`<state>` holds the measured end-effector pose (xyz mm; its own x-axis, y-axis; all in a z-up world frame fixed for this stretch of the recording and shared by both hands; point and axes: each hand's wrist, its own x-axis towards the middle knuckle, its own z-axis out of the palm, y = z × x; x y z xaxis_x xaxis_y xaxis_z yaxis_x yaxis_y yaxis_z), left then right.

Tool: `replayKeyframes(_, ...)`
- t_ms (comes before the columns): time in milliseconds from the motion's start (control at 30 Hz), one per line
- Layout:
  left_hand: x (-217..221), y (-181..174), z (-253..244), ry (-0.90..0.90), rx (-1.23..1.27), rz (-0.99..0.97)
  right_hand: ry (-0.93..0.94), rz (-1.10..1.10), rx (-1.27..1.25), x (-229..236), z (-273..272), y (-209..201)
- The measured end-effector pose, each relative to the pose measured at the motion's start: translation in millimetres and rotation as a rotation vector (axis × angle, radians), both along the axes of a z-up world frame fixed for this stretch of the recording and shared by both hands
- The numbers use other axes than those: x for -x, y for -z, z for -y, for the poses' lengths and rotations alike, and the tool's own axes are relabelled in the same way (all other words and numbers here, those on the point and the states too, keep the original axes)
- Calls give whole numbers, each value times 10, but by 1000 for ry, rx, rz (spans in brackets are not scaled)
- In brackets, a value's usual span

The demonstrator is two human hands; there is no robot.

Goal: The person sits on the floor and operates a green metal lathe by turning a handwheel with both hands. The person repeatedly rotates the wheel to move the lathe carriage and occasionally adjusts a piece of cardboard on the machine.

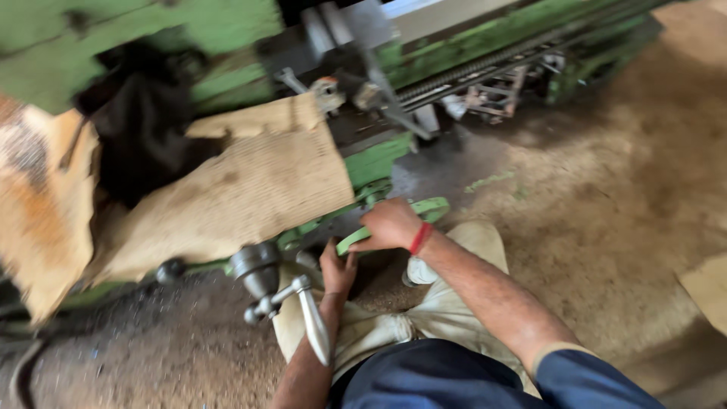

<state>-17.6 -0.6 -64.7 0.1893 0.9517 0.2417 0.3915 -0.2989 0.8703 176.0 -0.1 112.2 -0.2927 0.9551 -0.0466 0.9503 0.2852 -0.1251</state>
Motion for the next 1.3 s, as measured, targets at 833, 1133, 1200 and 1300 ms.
replayKeyframes(833, -118, -491, -58, 108, -24, -93, 69, -191, -127, 97, -25, 325)
replayKeyframes(1133, -99, -322, -76, 108, -91, -31, 108, -194, -96, 120, 3, 262)
replayKeyframes(1200, -96, -322, -52, 134, -106, 2, 110, -194, -102, 136, 17, 273)
replayKeyframes(1300, -134, -353, -58, 144, -96, 36, 88, -185, -126, 132, -14, 263)
